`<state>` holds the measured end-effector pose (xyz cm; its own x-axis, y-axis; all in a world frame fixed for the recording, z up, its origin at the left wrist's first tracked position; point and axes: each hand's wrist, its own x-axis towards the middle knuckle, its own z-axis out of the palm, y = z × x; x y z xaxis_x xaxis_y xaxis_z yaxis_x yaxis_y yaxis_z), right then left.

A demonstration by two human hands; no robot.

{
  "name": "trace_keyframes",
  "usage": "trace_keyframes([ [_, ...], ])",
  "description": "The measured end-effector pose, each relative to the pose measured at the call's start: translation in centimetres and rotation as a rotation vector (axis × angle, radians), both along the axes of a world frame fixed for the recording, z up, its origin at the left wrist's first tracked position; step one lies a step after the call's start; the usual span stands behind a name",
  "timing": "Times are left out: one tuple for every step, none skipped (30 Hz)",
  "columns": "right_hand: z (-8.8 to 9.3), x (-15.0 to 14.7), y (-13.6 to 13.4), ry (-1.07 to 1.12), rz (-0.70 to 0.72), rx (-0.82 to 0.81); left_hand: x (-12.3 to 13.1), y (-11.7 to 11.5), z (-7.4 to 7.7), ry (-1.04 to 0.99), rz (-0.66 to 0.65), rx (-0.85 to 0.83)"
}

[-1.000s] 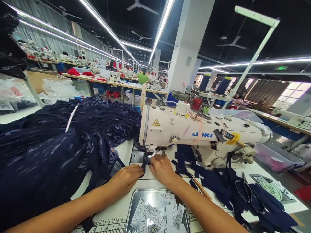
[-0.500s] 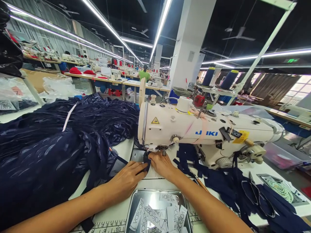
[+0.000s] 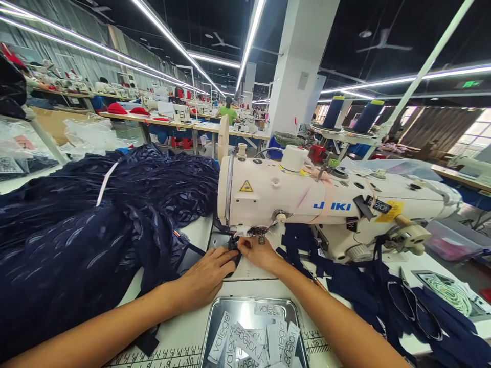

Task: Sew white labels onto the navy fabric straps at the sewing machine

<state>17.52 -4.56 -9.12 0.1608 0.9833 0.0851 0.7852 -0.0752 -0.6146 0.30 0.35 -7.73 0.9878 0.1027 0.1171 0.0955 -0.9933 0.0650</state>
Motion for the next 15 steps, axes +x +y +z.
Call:
trace_keyframes([
  [-0.1, -0.1, -0.1, -0.024, 0.005, 0.028, 0.0, 0.0, 0.1, 0.002, 0.002, -0.012],
  [-0.3, -0.1, -0.1, -0.056, 0.008, 0.056, 0.0, 0.0, 0.2, 0.003, 0.006, -0.021],
  [-0.5, -0.1, -0.2, -0.097, 0.010, 0.083, -0.1, -0.1, 0.3, 0.002, 0.010, -0.026],
  [-0.7, -0.1, -0.4, -0.145, 0.016, 0.115, -0.1, -0.1, 0.4, 0.000, 0.014, -0.029],
  [-0.9, -0.1, -0.5, -0.202, 0.037, 0.154, -0.2, -0.1, 0.4, -0.004, 0.017, -0.030],
  [-1.0, -0.1, -0.8, -0.266, 0.075, 0.201, -0.3, -0.1, 0.3, -0.009, 0.016, -0.031],
  [-1.1, 0.0, -1.0, -0.341, 0.126, 0.251, -0.3, -0.1, 0.2, -0.015, 0.014, -0.029],
  [-1.1, 0.0, -1.3, -0.424, 0.186, 0.301, -0.4, 0.0, 0.1, -0.022, 0.008, -0.026],
  [-1.1, 0.1, -1.6, -0.509, 0.247, 0.343, -0.5, 0.0, -0.1, -0.028, 0.000, -0.020],
  [-1.0, 0.2, -1.9, -0.590, 0.300, 0.371, -0.6, 0.1, -0.3, -0.036, -0.006, -0.012],
  [-0.9, 0.2, -2.1, -0.659, 0.338, 0.389, -0.6, 0.1, -0.4, -0.048, -0.010, -0.003],
  [-0.8, 0.3, -2.3, -0.711, 0.361, 0.399, -0.6, 0.2, -0.5, -0.065, -0.011, 0.006],
  [-0.8, 0.4, -2.4, -0.743, 0.376, 0.403, -0.6, 0.2, -0.6, -0.085, -0.010, 0.011],
  [-0.7, 0.6, -2.4, -0.759, 0.384, 0.403, -0.5, 0.1, -0.6, -0.105, -0.007, 0.014],
  [-0.7, 0.7, -2.3, -0.764, 0.387, 0.397, -0.4, 0.1, -0.6, -0.117, -0.002, 0.016],
])
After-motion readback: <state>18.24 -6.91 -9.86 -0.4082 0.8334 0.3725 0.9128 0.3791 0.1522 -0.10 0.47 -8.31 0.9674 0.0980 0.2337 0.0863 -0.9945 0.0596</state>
